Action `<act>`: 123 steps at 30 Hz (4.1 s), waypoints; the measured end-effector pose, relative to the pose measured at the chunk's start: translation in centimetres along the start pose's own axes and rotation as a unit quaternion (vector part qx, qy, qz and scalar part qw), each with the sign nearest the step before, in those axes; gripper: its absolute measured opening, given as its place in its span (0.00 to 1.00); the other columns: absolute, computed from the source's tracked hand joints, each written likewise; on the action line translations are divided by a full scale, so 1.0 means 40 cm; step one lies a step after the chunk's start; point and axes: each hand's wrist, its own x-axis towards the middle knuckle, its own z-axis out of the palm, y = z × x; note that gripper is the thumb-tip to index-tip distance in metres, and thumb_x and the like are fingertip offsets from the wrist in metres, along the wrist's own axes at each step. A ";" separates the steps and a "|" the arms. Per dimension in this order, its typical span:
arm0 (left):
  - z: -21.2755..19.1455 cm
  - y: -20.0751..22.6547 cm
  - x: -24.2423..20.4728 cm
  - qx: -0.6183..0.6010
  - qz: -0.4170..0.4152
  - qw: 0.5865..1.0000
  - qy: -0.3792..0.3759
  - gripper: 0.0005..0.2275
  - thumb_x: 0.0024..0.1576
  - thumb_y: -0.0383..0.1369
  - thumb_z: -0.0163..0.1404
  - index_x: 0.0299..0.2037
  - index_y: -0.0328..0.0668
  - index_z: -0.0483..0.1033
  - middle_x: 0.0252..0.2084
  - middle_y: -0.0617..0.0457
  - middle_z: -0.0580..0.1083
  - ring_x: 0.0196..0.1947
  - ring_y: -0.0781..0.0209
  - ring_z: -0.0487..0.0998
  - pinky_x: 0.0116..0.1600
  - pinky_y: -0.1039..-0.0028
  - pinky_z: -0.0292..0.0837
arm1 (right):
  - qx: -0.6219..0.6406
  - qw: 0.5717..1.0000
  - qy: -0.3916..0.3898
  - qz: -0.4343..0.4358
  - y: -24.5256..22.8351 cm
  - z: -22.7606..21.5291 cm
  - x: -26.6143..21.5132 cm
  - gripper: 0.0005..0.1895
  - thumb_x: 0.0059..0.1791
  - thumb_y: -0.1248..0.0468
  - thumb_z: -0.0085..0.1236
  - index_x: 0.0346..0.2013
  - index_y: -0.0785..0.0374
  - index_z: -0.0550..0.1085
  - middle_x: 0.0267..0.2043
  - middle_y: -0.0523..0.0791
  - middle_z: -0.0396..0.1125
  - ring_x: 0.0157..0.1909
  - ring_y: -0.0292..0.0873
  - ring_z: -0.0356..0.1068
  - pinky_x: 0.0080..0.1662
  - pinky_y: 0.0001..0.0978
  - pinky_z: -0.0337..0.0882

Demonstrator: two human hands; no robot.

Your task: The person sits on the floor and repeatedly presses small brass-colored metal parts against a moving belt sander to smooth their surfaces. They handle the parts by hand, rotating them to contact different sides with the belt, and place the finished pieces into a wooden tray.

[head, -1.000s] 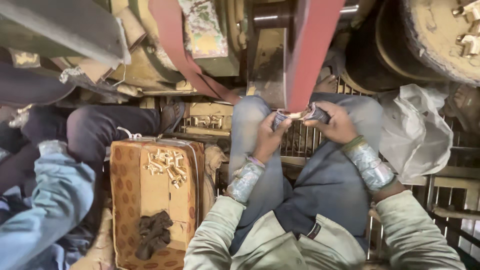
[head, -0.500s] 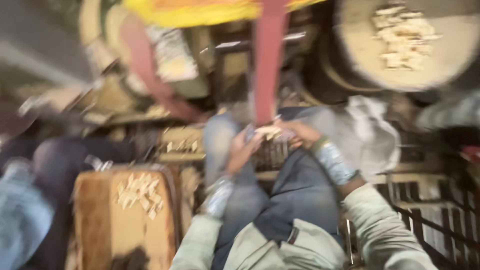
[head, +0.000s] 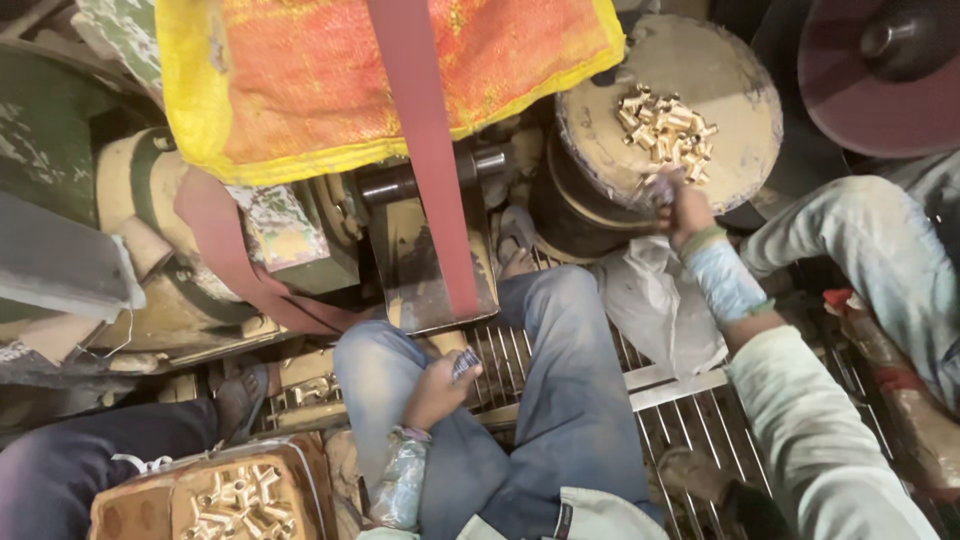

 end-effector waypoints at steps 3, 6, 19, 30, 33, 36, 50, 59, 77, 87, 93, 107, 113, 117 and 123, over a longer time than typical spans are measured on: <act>0.011 0.006 0.020 0.025 0.011 1.000 0.004 0.15 0.59 0.41 0.53 0.46 0.37 0.73 0.35 0.36 0.77 0.40 0.37 0.79 0.44 0.55 0.72 | 0.097 0.992 -0.043 -0.073 -0.017 0.025 0.020 0.20 0.57 0.42 0.53 0.42 0.56 0.71 0.27 0.40 0.66 0.21 0.34 0.57 0.23 0.26 0.56; 0.029 -0.021 0.027 0.019 0.034 0.999 0.023 0.14 0.59 0.39 0.52 0.46 0.37 0.73 0.37 0.35 0.77 0.42 0.35 0.79 0.45 0.54 0.72 | -0.238 0.873 0.004 -0.425 0.094 0.124 -0.085 0.18 0.62 0.48 0.49 0.44 0.60 0.73 0.35 0.43 0.71 0.32 0.42 0.66 0.36 0.34 0.65; 0.080 -0.128 0.012 -0.061 0.237 0.969 0.046 0.23 0.53 0.35 0.61 0.58 0.38 0.70 0.52 0.42 0.76 0.51 0.50 0.78 0.54 0.63 0.75 | -0.704 0.511 -0.357 -0.339 0.513 0.292 -0.414 0.29 0.44 0.42 0.58 0.52 0.56 0.73 0.40 0.54 0.75 0.42 0.61 0.75 0.44 0.56 0.73; -0.107 -0.216 -0.631 -0.172 -0.006 0.817 0.550 0.06 0.63 0.28 0.55 0.47 0.38 0.74 0.39 0.55 0.77 0.40 0.66 0.78 0.47 0.76 0.75 | -0.753 0.457 -0.380 -0.282 0.523 0.316 -0.418 0.31 0.45 0.42 0.57 0.56 0.55 0.76 0.44 0.56 0.76 0.47 0.62 0.76 0.51 0.54 0.74; -0.115 -0.367 -0.753 -0.127 -0.224 0.743 0.618 0.12 0.60 0.32 0.58 0.47 0.35 0.72 0.33 0.48 0.76 0.33 0.59 0.77 0.40 0.72 0.74 | -0.764 0.444 -0.388 -0.262 0.533 0.319 -0.412 0.31 0.46 0.41 0.57 0.55 0.57 0.76 0.45 0.57 0.76 0.48 0.62 0.76 0.51 0.54 0.73; -0.087 -0.496 -0.805 0.106 -0.158 0.765 0.615 0.17 0.57 0.30 0.61 0.51 0.30 0.68 0.42 0.41 0.76 0.43 0.44 0.78 0.49 0.60 0.73 | -0.757 0.445 -0.400 -0.263 0.536 0.334 -0.406 0.32 0.45 0.40 0.58 0.55 0.59 0.76 0.45 0.57 0.76 0.49 0.62 0.75 0.52 0.54 0.73; -0.061 -0.710 -0.697 0.029 -0.203 0.784 0.585 0.14 0.64 0.42 0.49 0.44 0.37 0.70 0.37 0.41 0.74 0.35 0.40 0.76 0.41 0.53 0.73 | -0.538 0.685 -0.452 -0.192 0.538 0.299 -0.494 0.23 0.51 0.52 0.64 0.53 0.66 0.77 0.35 0.53 0.74 0.38 0.50 0.68 0.42 0.40 0.70; -0.114 -0.349 -0.744 -0.051 0.020 0.771 0.635 0.21 0.74 0.49 0.34 0.46 0.35 0.67 0.36 0.47 0.69 0.34 0.56 0.71 0.39 0.72 0.66 | -0.344 0.770 -0.501 -0.195 0.573 0.327 -0.724 0.34 0.40 0.58 0.73 0.56 0.67 0.71 0.49 0.44 0.71 0.47 0.39 0.71 0.51 0.31 0.71; 0.005 0.078 -0.325 -0.506 0.046 0.860 0.044 0.17 0.69 0.44 0.41 0.54 0.37 0.73 0.35 0.59 0.72 0.30 0.74 0.71 0.34 0.82 0.67 | 0.024 0.927 -0.370 0.061 0.425 0.184 -0.816 0.17 0.58 0.55 0.47 0.50 0.66 0.72 0.37 0.43 0.70 0.33 0.33 0.67 0.34 0.24 0.65; 0.034 0.088 -0.278 -0.531 0.050 0.845 0.048 0.12 0.70 0.39 0.45 0.52 0.38 0.72 0.34 0.60 0.69 0.30 0.75 0.66 0.34 0.82 0.62 | -0.025 0.924 -0.351 0.149 0.430 0.195 -0.794 0.24 0.61 0.47 0.42 0.41 0.66 0.73 0.26 0.41 0.64 0.20 0.31 0.56 0.22 0.23 0.54; 0.023 0.102 -0.265 -0.455 0.071 0.874 0.157 0.10 0.70 0.37 0.46 0.49 0.38 0.73 0.32 0.60 0.69 0.29 0.76 0.65 0.34 0.82 0.61 | -0.182 0.891 -0.318 -0.267 0.447 0.162 -0.795 0.21 0.62 0.53 0.41 0.60 0.67 0.67 0.51 0.41 0.65 0.51 0.33 0.63 0.54 0.24 0.64; 0.062 0.144 -0.185 -0.352 0.013 0.916 0.194 0.11 0.68 0.39 0.49 0.49 0.38 0.72 0.33 0.58 0.67 0.30 0.71 0.64 0.35 0.77 0.61 | -0.111 0.882 -0.376 -0.261 0.471 0.164 -0.710 0.22 0.60 0.60 0.44 0.66 0.67 0.61 0.62 0.42 0.62 0.63 0.36 0.59 0.63 0.28 0.58; 0.018 0.097 -0.189 -0.473 -0.007 0.878 0.077 0.14 0.65 0.41 0.43 0.55 0.44 0.70 0.40 0.64 0.73 0.39 0.77 0.73 0.47 0.84 0.70 | -0.064 0.919 -0.341 -0.189 0.490 0.199 -0.690 0.17 0.56 0.65 0.57 0.58 0.67 0.69 0.52 0.40 0.70 0.52 0.32 0.66 0.57 0.26 0.67; 0.008 0.066 -0.193 -0.471 0.007 0.875 0.116 0.12 0.69 0.40 0.45 0.49 0.38 0.70 0.34 0.60 0.69 0.32 0.74 0.68 0.39 0.81 0.66 | -0.109 0.920 -0.333 -0.178 0.489 0.235 -0.713 0.15 0.55 0.66 0.59 0.55 0.67 0.73 0.49 0.40 0.71 0.49 0.31 0.67 0.52 0.25 0.69; -0.030 0.004 -0.155 -0.478 0.033 0.866 0.143 0.12 0.69 0.40 0.44 0.49 0.39 0.72 0.32 0.60 0.69 0.30 0.74 0.66 0.36 0.82 0.63 | -0.023 0.944 -0.311 -0.106 0.492 0.324 -0.728 0.17 0.51 0.66 0.62 0.53 0.68 0.73 0.47 0.41 0.73 0.45 0.32 0.70 0.48 0.26 0.71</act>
